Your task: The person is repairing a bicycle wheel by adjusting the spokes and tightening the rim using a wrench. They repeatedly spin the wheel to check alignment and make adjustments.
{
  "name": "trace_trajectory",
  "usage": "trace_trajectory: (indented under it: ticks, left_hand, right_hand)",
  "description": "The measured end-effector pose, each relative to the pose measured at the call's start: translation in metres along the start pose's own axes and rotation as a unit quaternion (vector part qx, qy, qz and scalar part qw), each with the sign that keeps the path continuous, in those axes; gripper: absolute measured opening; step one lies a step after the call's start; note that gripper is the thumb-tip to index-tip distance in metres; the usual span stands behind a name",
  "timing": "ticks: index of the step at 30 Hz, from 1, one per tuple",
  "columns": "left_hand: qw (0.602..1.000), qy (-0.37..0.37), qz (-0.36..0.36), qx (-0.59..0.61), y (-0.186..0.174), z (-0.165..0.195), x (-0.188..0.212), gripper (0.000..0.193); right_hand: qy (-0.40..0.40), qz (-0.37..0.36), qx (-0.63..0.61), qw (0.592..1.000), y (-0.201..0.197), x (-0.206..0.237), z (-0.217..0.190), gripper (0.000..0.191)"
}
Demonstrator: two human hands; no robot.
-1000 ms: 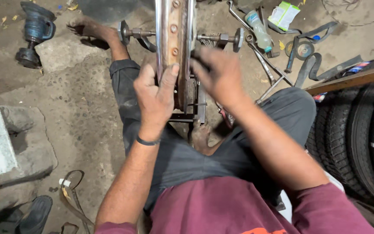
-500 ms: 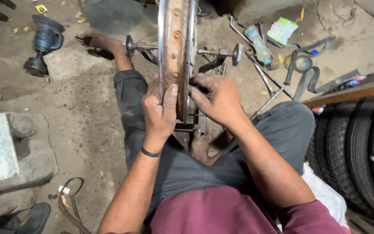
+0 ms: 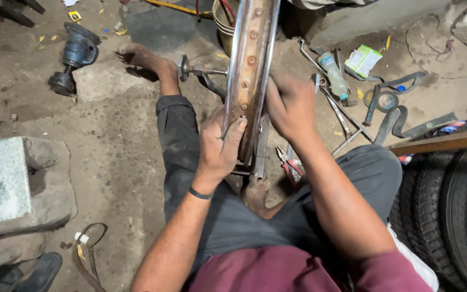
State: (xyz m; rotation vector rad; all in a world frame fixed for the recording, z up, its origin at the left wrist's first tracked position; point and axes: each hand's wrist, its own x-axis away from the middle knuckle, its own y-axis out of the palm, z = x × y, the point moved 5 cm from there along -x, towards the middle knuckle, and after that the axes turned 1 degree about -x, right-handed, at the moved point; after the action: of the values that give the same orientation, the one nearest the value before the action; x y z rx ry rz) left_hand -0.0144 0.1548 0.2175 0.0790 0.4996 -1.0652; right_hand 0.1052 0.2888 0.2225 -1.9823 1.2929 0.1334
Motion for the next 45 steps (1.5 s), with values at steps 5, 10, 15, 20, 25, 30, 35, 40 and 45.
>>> trace_trajectory:
  ticks: [5, 10, 15, 20, 25, 30, 35, 40, 45]
  left_hand:
    - [0.996, -0.084, 0.020, -0.016, 0.004, 0.002, -0.015, 0.026]
    - [0.999, -0.025, 0.040, -0.014, 0.004, 0.012, -0.016, 0.027]
    - [0.992, -0.114, 0.009, 0.050, 0.011, -0.003, 0.006, 0.029]
    - [0.997, -0.071, 0.008, 0.038, 0.011, -0.010, 0.024, 0.035]
    - [0.999, -0.047, -0.010, 0.019, 0.012, -0.009, 0.032, 0.038]
    - [0.996, -0.073, -0.006, 0.045, 0.010, -0.009, 0.012, 0.039]
    - [0.997, -0.065, 0.024, 0.044, 0.004, -0.003, 0.004, 0.045]
    - [0.998, -0.010, 0.055, -0.023, 0.009, 0.000, 0.029, 0.042]
    - [0.994, -0.094, 0.057, 0.021, 0.011, -0.024, 0.040, 0.040]
  right_hand:
    - [0.088, -0.047, -0.132, 0.986, -0.007, 0.067, 0.019, 0.041]
    - [0.203, -0.013, -0.201, 0.958, 0.014, 0.085, 0.001, 0.041]
    - [0.104, -0.056, -0.134, 0.984, -0.014, 0.059, 0.013, 0.032]
    - [0.051, 0.041, -0.108, 0.992, 0.004, 0.018, 0.048, 0.027]
    - [-0.023, 0.158, -0.197, 0.967, 0.032, -0.015, 0.021, 0.017]
    - [0.081, -0.049, -0.317, 0.944, -0.004, 0.000, 0.017, 0.015]
    - [0.148, -0.116, -0.478, 0.858, -0.023, 0.002, 0.019, 0.022]
    - [0.183, -0.059, -0.519, 0.833, -0.023, -0.003, 0.007, 0.021]
    - [0.176, -0.075, -0.465, 0.864, -0.026, -0.002, 0.014, 0.020]
